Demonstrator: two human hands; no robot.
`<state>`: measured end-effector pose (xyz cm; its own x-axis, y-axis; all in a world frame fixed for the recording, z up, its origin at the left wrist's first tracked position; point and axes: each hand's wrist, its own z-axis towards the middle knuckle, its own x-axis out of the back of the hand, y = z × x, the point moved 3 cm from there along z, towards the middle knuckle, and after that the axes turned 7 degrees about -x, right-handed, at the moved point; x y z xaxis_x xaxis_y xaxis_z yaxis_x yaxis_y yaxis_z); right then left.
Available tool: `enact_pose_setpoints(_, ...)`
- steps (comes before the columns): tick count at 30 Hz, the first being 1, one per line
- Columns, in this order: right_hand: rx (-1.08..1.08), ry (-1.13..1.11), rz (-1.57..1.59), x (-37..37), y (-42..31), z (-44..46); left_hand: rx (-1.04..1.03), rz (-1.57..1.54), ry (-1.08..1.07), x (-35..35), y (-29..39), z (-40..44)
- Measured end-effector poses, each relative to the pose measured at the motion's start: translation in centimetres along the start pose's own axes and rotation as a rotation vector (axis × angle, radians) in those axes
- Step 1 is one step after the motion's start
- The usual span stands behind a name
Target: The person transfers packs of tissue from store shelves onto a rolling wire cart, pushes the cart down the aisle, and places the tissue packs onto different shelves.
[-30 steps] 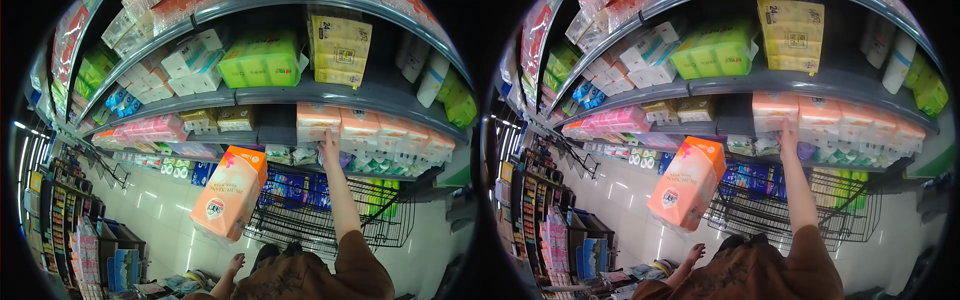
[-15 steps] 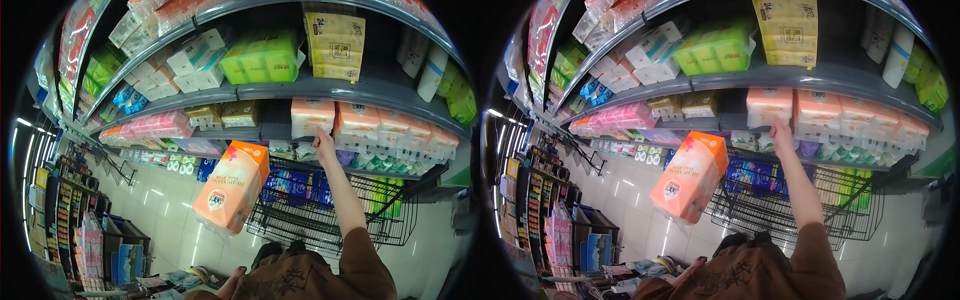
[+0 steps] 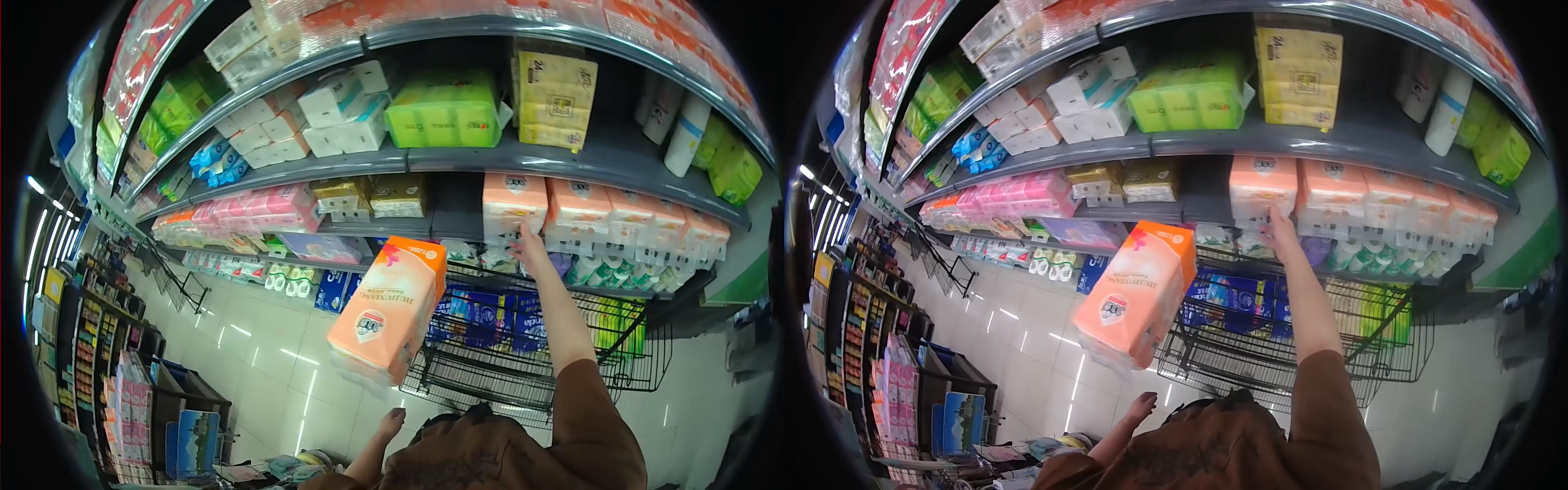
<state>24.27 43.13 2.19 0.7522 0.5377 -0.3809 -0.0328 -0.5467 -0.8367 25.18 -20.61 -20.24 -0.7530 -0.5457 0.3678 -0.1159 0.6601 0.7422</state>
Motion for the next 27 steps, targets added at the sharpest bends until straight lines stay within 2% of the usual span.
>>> enact_pose_setpoints(3, 0.035, -0.019, 0.063, -0.8, -0.2, 0.3, 0.064, -0.059, 0.014, 0.8, -1.9, -2.0)
enact_pose_setpoints(7, 0.148, 0.010, 0.154, -1.7, -0.3, 1.6, 0.256, -0.168, 0.056, 1.5, -6.8, -6.5)
enact_pose_setpoints(10, 0.223, -0.006, 0.279, -5.8, -2.3, -3.2, 0.262, -0.226, 0.058, 2.7, -10.2, -7.1)
enact_pose_setpoints(12, 0.239, -0.027, 0.318, -7.3, -1.5, -7.3, 0.142, -0.280, 0.062, 2.7, -9.5, -6.4)
enact_pose_setpoints(13, 0.251, -0.040, 0.339, -7.8, -1.0, -9.2, 0.070, -0.332, 0.053, 2.7, -7.8, -5.5)
enact_pose_setpoints(14, 0.225, -0.055, 0.358, -8.1, -0.2, -11.4, 0.089, -0.290, -0.028, 2.2, -6.1, -4.4)
enact_pose_setpoints(15, 0.201, -0.072, 0.378, -8.3, 0.6, -13.9, 0.103, -0.247, -0.107, 2.2, -0.6, -4.1)
enact_pose_setpoints(17, 0.141, -0.037, 0.390, -11.0, -0.1, -21.1, -0.215, -0.034, -0.305, 1.1, 9.2, -2.7)
enact_pose_setpoints(19, 0.094, -0.048, 0.396, -10.2, 1.8, -23.7, -0.329, -0.259, -0.481, -0.2, 21.0, -4.4)
enact_pose_setpoints(21, 0.125, -0.123, 0.394, -9.7, 2.5, -25.0, -0.225, -0.829, -0.723, -3.5, 26.7, -3.4)
enact_pose_setpoints(22, 0.143, -0.162, 0.397, -9.6, 2.8, -25.6, -0.151, -1.017, -0.777, -4.3, 30.5, -3.6)
enact_pose_setpoints(24, 0.151, -0.073, 0.366, -11.0, 2.4, -28.4, -0.056, -1.313, -0.871, -5.3, 36.8, -2.0)
enact_pose_setpoints(25, 0.162, -0.031, 0.353, -11.6, 2.3, -29.4, -0.076, -1.465, -0.938, -5.4, 39.8, -1.2)
enact_pose_setpoints(27, 0.181, -0.101, 0.339, -11.4, 4.3, -31.6, -0.183, -1.646, -1.013, -5.1, 43.5, 0.3)
